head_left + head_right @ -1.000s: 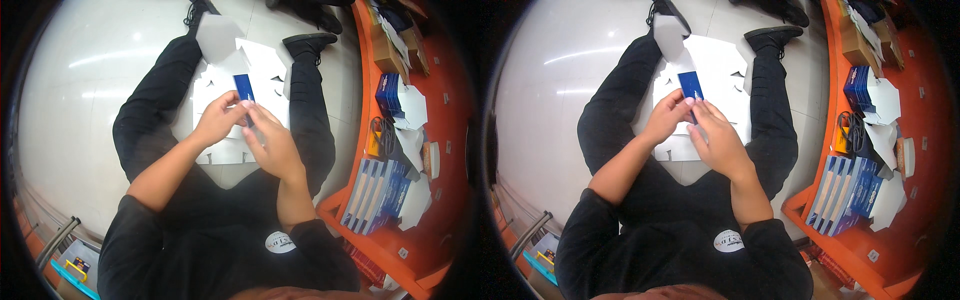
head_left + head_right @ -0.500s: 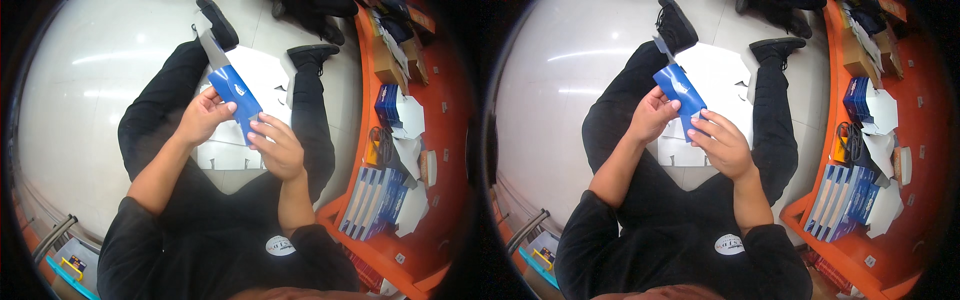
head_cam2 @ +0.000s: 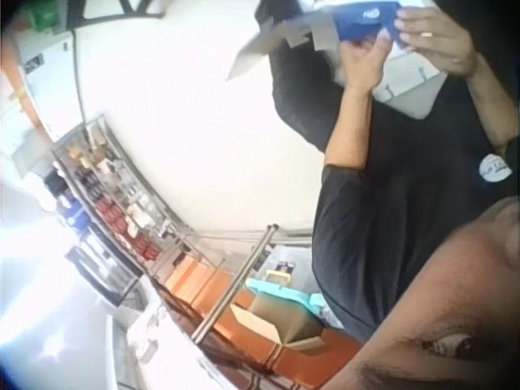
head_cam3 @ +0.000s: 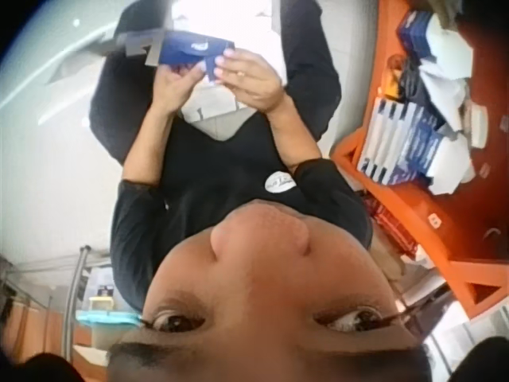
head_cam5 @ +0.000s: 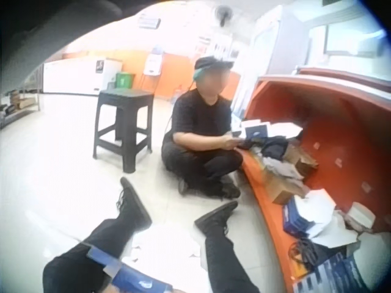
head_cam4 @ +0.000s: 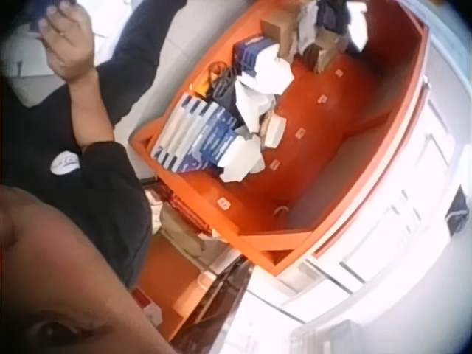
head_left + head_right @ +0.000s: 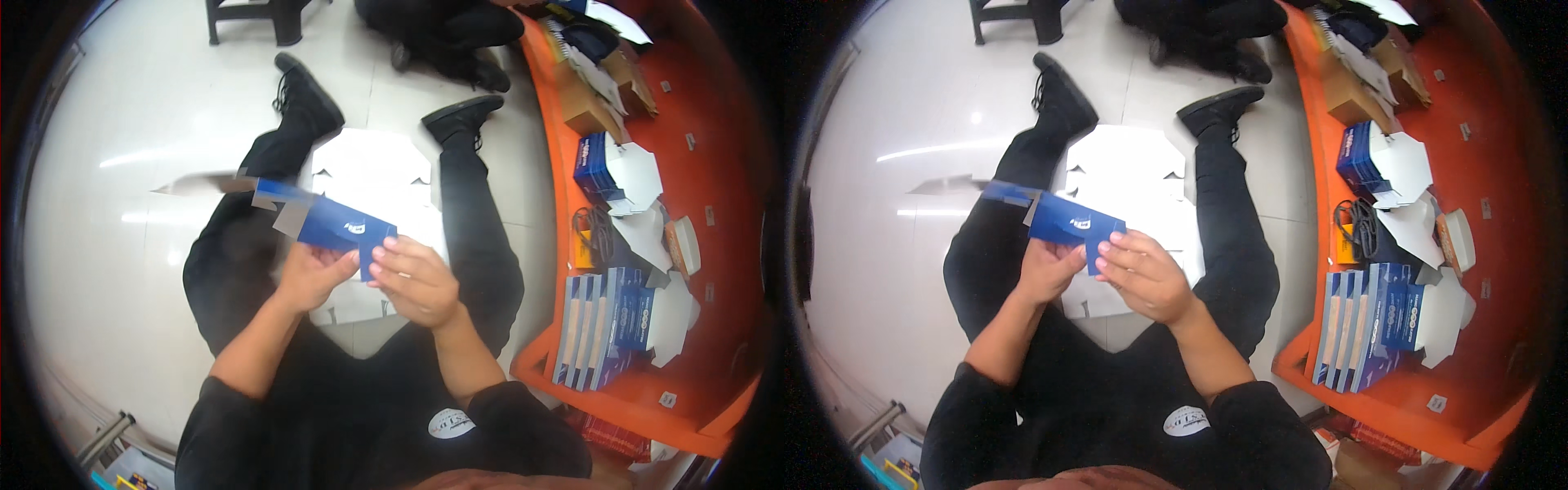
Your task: The person sits on the floor and folds several white and blue cardboard box templates into their final shape, handling each one by hand and placing them aside once assembled.
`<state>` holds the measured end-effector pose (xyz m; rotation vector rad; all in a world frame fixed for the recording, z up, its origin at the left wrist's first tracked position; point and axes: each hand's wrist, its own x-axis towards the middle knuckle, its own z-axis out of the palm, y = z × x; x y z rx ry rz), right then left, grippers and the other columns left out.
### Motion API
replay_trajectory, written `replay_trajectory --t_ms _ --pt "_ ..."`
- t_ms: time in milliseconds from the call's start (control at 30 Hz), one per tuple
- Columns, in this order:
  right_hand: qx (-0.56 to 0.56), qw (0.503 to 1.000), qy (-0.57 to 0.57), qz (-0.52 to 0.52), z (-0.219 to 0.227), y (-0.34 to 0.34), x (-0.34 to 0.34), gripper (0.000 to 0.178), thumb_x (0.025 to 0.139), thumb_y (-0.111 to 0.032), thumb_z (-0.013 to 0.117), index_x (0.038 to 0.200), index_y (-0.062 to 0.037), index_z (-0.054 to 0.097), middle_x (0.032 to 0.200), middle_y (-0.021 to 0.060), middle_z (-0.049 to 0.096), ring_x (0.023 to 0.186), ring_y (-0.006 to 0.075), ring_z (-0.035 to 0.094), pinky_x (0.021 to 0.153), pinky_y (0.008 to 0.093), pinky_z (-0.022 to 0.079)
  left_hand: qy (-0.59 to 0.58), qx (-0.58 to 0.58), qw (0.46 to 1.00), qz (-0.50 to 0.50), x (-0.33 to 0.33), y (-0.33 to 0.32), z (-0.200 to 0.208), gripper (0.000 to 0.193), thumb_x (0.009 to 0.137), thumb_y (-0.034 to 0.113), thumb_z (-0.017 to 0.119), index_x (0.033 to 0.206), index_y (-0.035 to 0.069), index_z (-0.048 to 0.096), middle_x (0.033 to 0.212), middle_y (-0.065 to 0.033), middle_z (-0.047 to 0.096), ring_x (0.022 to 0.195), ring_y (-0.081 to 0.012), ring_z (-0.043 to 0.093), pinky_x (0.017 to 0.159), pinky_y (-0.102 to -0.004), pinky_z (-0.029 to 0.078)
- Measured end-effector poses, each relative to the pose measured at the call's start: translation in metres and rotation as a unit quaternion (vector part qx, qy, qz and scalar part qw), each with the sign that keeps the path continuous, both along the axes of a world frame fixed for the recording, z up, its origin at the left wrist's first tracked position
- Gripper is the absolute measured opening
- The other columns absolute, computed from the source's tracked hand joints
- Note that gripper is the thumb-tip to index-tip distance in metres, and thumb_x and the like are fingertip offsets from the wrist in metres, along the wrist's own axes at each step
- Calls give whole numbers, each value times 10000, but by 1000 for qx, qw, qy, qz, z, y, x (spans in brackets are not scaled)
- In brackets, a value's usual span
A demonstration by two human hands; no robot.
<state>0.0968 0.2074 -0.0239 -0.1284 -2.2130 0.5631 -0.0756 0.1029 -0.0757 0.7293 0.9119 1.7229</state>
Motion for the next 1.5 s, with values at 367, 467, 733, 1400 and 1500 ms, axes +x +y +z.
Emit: replay_trajectory --t_ms 367,467,733,1400,1500 --pt "-129 991 30 -33 -9 -1 -3 280 747 -60 885 1015 -74 807 1343 215 620 1252 350 596 951 413 574 -1 12 1000 -21 5 7 -2 427 953 -75 605 1345 3 454 1297 -119 591 1181 -191 629 982 -341 547" --pt "-224 974 23 -9 -16 4 1 242 765 -79 884 998 -84 820 1451 272 533 1316 376 557 936 399 577 -7 -4 999 -32 6 10 3 420 954 -75 606 1341 0 461 1296 -119 593 1171 -187 633 974 -335 550" --pt "-211 976 -43 5 -10 9 3 228 793 -40 856 1016 -53 813 1416 273 575 1364 422 529 1050 424 506 -10 -18 999 28 12 9 -10 415 932 -85 642 1313 -3 497 1270 -124 609 1154 -202 643 980 -351 549" --pt "-98 995 11 -21 -8 -2 -7 271 790 -22 840 1054 -42 782 1240 167 661 1222 363 614 932 404 570 41 -4 998 43 8 5 -9 411 923 -18 711 1290 4 528 1239 -110 644 1107 -182 659 962 -327 539" --pt "-89 996 10 -26 -5 -4 -8 248 787 -6 831 1028 -15 773 1139 136 709 1140 333 660 929 396 564 17 11 998 53 5 6 -3 411 920 -25 709 1287 3 527 1236 -107 644 1100 -181 659 964 -325 537"
